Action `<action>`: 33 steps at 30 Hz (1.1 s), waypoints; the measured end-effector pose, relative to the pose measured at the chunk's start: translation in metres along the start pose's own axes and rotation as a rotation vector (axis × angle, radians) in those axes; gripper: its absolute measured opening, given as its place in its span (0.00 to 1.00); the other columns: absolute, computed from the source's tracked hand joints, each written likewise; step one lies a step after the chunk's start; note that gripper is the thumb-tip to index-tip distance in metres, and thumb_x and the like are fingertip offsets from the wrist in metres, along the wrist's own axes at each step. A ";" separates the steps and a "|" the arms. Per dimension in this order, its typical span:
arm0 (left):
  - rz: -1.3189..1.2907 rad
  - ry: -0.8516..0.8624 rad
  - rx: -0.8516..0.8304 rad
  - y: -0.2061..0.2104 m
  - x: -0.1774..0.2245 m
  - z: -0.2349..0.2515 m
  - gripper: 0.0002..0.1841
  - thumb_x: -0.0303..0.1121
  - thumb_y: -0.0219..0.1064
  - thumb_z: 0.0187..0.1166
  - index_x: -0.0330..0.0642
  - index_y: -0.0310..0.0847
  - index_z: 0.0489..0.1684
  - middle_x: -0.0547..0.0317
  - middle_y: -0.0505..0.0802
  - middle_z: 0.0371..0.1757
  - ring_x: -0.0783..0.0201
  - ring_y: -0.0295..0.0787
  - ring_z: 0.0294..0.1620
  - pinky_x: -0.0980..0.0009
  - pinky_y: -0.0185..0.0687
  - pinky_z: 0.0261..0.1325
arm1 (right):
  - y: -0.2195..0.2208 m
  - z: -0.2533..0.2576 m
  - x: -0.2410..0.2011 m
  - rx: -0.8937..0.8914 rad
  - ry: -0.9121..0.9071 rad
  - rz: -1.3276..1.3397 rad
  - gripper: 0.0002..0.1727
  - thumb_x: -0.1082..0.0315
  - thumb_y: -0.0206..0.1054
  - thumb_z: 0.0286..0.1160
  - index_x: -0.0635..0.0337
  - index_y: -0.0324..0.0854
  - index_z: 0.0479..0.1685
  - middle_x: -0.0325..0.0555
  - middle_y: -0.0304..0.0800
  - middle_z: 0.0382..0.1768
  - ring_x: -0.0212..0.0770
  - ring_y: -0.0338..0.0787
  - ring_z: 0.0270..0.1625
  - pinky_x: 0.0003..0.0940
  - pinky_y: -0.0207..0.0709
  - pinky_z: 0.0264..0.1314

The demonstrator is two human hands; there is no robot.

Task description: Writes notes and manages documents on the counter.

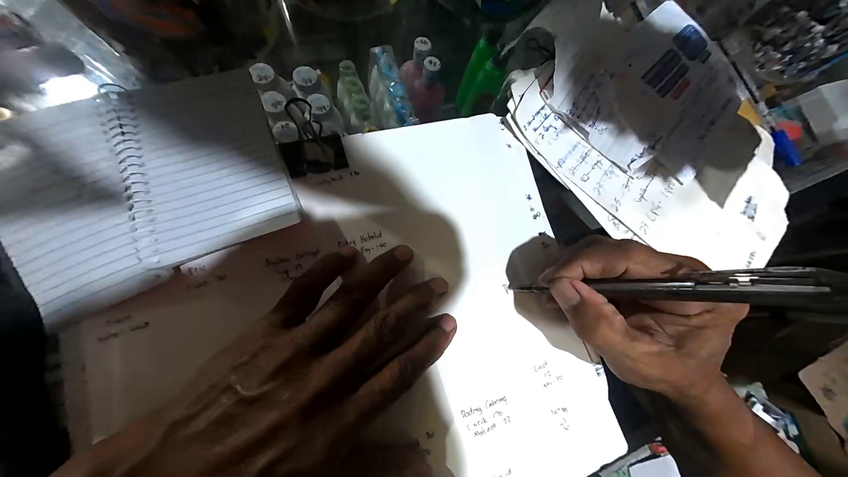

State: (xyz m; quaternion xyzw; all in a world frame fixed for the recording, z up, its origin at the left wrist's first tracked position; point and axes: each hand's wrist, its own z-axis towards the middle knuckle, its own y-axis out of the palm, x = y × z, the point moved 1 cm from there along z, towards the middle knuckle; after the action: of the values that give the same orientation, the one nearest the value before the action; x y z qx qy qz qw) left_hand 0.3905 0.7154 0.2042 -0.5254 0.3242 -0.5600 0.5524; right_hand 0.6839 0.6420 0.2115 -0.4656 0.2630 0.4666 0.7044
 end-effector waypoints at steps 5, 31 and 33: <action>-0.008 -0.003 -0.005 -0.001 0.000 0.001 0.44 0.73 0.48 0.80 0.54 0.63 0.90 0.50 0.71 0.89 0.42 0.53 0.93 0.39 0.49 0.87 | 0.000 0.000 0.000 0.011 0.003 -0.027 0.01 0.70 0.69 0.74 0.56 0.84 0.38 0.26 0.88 0.32 0.14 0.83 0.31 0.08 0.78 0.31; 0.001 -0.004 -0.018 -0.002 0.001 0.001 0.43 0.73 0.47 0.81 0.53 0.62 0.90 0.49 0.70 0.89 0.42 0.54 0.93 0.38 0.51 0.86 | -0.002 0.001 0.001 0.009 0.006 -0.014 0.01 0.70 0.68 0.74 0.55 0.84 0.37 0.26 0.88 0.33 0.15 0.84 0.33 0.09 0.79 0.32; 0.004 -0.005 -0.018 -0.002 0.001 0.001 0.43 0.72 0.47 0.81 0.53 0.63 0.90 0.50 0.71 0.89 0.42 0.54 0.93 0.39 0.52 0.86 | -0.003 0.000 0.001 0.002 0.005 0.001 0.01 0.70 0.68 0.74 0.55 0.84 0.36 0.26 0.87 0.32 0.15 0.83 0.32 0.08 0.78 0.32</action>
State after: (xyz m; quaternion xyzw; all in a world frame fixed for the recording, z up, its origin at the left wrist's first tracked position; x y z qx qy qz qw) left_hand 0.3914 0.7148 0.2064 -0.5309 0.3289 -0.5549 0.5496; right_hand 0.6865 0.6422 0.2120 -0.4661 0.2656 0.4654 0.7040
